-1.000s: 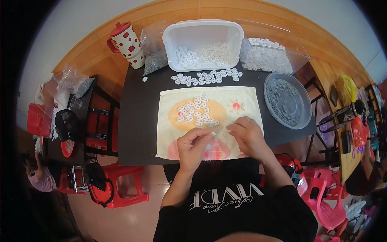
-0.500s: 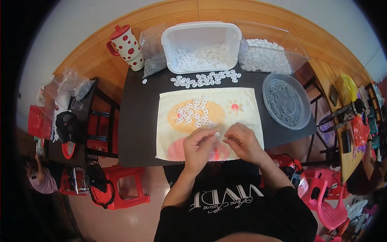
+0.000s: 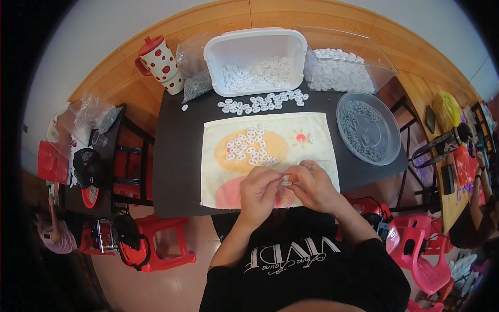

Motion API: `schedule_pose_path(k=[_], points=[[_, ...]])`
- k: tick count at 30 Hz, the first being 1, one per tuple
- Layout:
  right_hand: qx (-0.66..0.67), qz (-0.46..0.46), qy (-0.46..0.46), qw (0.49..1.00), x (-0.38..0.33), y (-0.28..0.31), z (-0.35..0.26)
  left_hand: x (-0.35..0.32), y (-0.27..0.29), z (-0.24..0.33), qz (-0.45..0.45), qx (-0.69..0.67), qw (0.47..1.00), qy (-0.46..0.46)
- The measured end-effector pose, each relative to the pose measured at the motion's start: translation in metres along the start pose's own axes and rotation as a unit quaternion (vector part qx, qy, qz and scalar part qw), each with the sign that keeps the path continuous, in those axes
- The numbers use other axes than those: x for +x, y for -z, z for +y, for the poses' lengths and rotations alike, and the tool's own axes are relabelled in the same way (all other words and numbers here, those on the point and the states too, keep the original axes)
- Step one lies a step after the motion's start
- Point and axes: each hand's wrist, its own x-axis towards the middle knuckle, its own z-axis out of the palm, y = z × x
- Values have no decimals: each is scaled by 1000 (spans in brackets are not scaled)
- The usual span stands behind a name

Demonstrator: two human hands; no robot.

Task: The person is manually assembling small white plastic flower-like components by inserting grey centers into them at a workspace.

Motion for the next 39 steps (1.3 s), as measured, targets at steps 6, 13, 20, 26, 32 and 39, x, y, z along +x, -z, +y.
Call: schedule_pose_path(k=[6,13,20,26,32,39], points=[[-4,-15,5,1000,0,2,1,-1,0,2,-22,52,998,-22],[3,-4,5,1000,1,-1,3,-1,1,1,-21,53,997,-54],[-14,-17,24,999,2,1,3,2,4,4,-60,114,989,-77],[28,-11,24,999,0,-1,6,-2,2,2,-83,86,992,-41],[65,0,11,998,-5,-4,11,2,2,0,-74,88,990,-76],[52,-12,14,998,-2,1,6,-3,0,2,-68,34,997,-11]])
